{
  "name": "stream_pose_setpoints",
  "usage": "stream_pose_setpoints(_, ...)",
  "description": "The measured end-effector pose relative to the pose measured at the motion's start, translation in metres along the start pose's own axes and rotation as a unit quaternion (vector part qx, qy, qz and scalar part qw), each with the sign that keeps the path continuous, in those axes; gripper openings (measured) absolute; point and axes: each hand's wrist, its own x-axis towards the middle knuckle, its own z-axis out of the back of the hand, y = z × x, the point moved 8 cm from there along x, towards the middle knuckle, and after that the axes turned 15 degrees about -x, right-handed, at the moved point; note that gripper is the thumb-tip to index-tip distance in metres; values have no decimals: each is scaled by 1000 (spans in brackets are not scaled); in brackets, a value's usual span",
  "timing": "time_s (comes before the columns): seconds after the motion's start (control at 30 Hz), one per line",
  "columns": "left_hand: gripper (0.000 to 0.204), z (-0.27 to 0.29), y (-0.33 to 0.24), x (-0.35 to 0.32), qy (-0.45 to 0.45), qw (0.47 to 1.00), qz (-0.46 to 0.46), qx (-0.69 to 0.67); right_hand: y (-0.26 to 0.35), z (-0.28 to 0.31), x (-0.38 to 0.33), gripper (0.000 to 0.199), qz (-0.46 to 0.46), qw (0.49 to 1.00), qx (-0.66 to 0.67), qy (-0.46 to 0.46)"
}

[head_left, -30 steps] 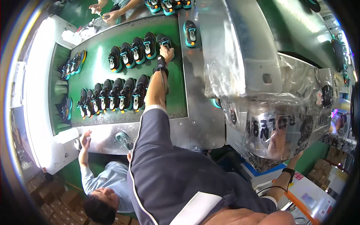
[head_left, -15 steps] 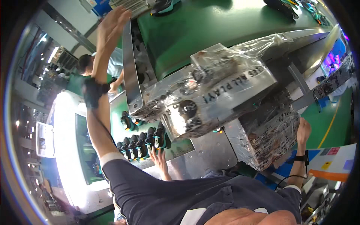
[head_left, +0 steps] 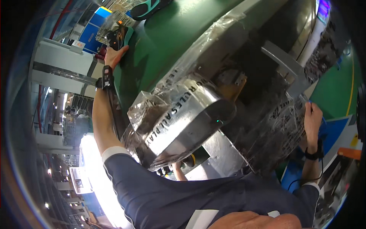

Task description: Operating a shoe-shaping machine to process sneakers on a factory floor.

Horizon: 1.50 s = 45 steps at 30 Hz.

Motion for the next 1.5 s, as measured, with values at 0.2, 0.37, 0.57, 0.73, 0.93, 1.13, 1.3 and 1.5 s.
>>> stream_pose_setpoints(0.2, 83, 37, -135, -112, 63, 976, -209, -1, 1, 2, 1, 35, 29, 999, -20, 15)
stream_pose_setpoints(0.37, 72, 118, -261, -255, 53, 957, -281, 47, 43, 27, -9, 35, 211, 969, 73, -101)
stream_pose_setpoints(0.57, 69, 65, -335, -422, 94, 876, -433, -188, 113, 127, -74, 100, 388, 784, 484, -12)
stream_pose_setpoints(0.73, 75, -54, -324, -490, 204, 855, -389, -276, 80, 80, -109, 85, 312, 858, 382, 143)
stream_pose_setpoints(0.93, 73, -104, -275, -513, 89, 880, -324, -335, 110, 93, -147, 70, 300, 901, 231, 212)
stream_pose_setpoints(1.13, 75, -114, -282, -509, 54, 873, -288, -390, 169, 79, -119, 60, 378, 909, 8, 176)
stream_pose_setpoints(1.3, 90, -119, -269, -501, 24, 847, -248, -469, 163, 89, -120, 63, 334, 935, -58, 103)
stream_pose_setpoints(1.5, 73, -114, -312, -537, 235, 627, -26, -742, 53, 129, -182, 66, 100, 935, 340, -20)
